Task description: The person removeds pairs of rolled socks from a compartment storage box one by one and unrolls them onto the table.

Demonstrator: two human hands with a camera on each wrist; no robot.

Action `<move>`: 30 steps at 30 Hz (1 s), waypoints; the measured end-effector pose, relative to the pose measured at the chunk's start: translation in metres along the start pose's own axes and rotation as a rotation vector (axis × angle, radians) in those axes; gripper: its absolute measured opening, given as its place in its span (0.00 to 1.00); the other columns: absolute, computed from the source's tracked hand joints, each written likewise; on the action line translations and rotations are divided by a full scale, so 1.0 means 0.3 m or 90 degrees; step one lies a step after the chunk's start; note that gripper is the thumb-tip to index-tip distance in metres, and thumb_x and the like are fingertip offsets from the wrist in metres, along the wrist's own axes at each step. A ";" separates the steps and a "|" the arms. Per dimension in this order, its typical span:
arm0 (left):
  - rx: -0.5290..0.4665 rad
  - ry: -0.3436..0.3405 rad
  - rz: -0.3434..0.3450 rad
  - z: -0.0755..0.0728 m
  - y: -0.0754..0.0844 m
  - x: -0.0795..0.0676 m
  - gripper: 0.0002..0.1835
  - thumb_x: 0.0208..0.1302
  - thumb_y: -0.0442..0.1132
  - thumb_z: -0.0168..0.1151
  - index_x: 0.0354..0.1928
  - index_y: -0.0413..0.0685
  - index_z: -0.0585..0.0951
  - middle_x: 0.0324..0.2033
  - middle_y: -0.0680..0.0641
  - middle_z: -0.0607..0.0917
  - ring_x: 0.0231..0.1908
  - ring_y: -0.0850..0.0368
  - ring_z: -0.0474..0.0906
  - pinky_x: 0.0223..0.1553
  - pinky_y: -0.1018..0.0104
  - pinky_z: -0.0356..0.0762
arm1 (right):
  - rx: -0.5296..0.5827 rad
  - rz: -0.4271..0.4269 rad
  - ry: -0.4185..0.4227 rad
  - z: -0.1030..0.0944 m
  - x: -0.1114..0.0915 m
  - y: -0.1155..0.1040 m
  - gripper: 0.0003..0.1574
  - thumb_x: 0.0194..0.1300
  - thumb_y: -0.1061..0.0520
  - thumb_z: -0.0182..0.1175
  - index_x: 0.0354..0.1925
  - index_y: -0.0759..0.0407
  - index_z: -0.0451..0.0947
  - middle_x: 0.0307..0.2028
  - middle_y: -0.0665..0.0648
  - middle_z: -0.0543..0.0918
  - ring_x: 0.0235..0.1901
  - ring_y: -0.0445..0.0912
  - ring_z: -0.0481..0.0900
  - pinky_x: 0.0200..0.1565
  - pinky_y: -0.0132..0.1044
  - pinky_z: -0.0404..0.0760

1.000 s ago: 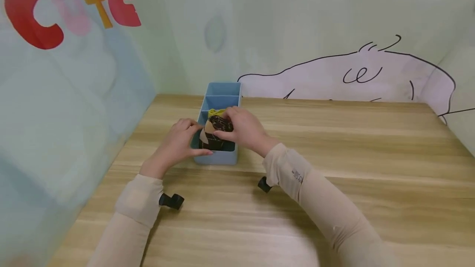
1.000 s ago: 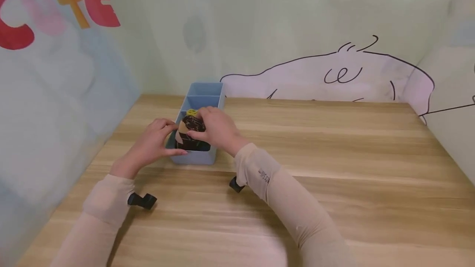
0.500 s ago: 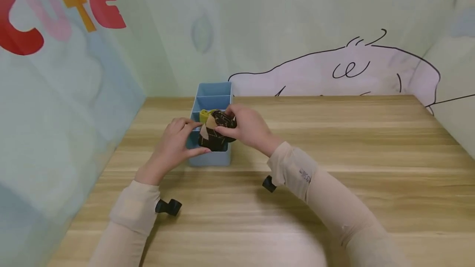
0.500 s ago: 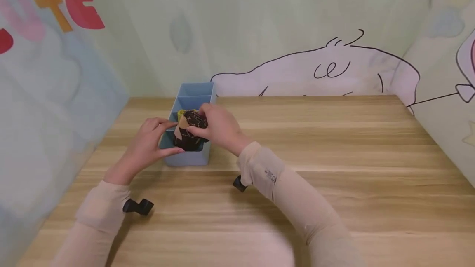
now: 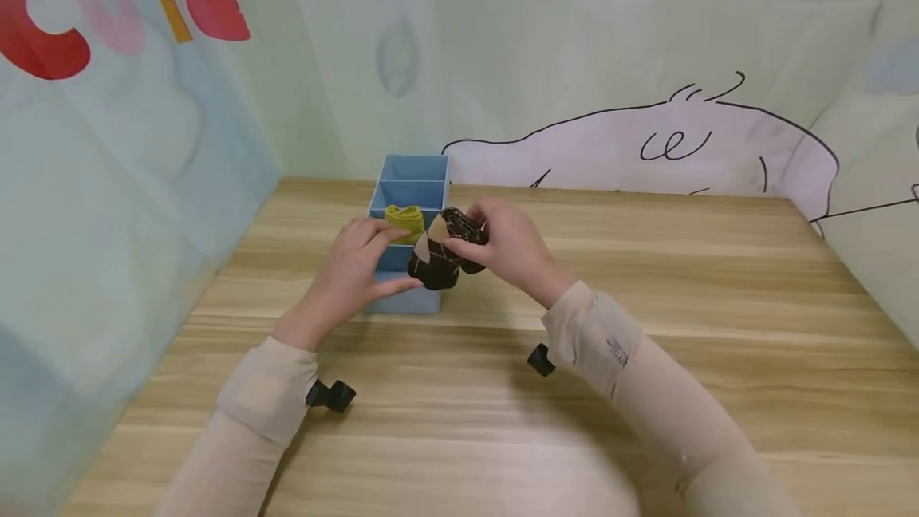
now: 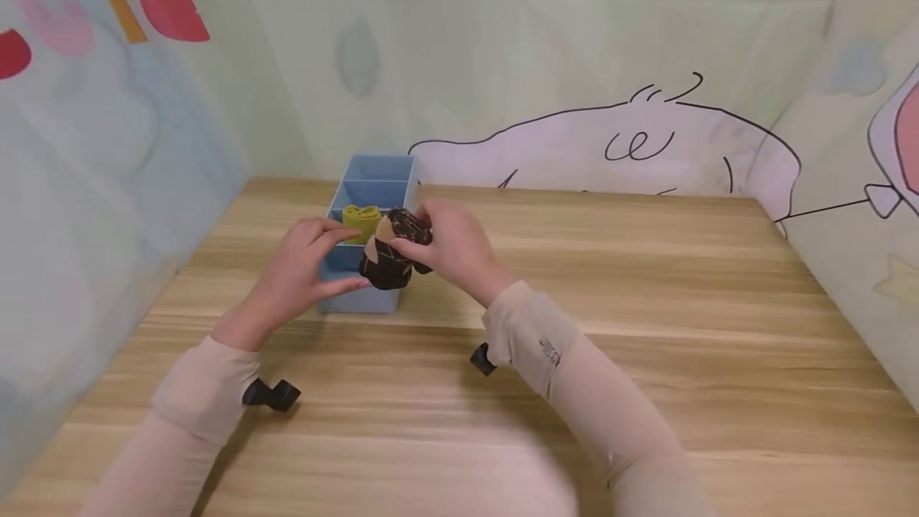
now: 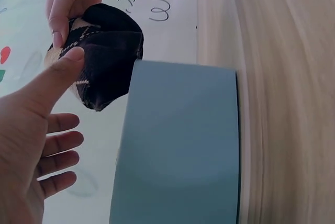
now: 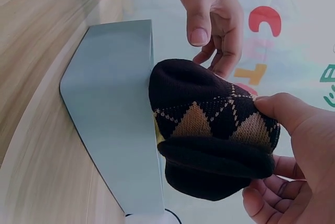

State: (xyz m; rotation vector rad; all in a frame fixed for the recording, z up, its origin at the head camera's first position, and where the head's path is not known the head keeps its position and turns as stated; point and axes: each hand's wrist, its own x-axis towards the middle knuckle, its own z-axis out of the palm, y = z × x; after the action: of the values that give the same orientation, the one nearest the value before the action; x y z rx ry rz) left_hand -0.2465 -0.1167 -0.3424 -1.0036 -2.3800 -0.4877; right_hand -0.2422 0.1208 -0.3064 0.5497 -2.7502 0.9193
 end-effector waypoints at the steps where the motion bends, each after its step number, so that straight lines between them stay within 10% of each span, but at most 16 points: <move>1: 0.001 0.006 0.010 0.001 0.001 0.000 0.37 0.40 0.53 0.77 0.50 0.36 0.79 0.45 0.36 0.79 0.49 0.40 0.74 0.55 0.46 0.70 | 0.005 0.000 0.002 0.000 -0.001 0.002 0.22 0.59 0.44 0.66 0.39 0.59 0.75 0.32 0.55 0.79 0.29 0.46 0.76 0.31 0.36 0.74; 30: 0.006 -0.013 0.062 0.105 0.109 0.041 0.33 0.47 0.55 0.74 0.50 0.39 0.80 0.47 0.42 0.81 0.51 0.46 0.75 0.59 0.50 0.70 | -0.026 0.098 -0.001 -0.010 -0.134 0.100 0.23 0.59 0.44 0.66 0.39 0.62 0.76 0.33 0.58 0.81 0.29 0.47 0.76 0.29 0.35 0.74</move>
State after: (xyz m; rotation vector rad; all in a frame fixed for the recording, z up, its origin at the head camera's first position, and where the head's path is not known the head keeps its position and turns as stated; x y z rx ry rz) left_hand -0.2397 -0.0723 -0.3566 -1.1186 -2.3370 -0.4312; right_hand -0.2174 0.1563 -0.3319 0.3345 -2.8372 0.8934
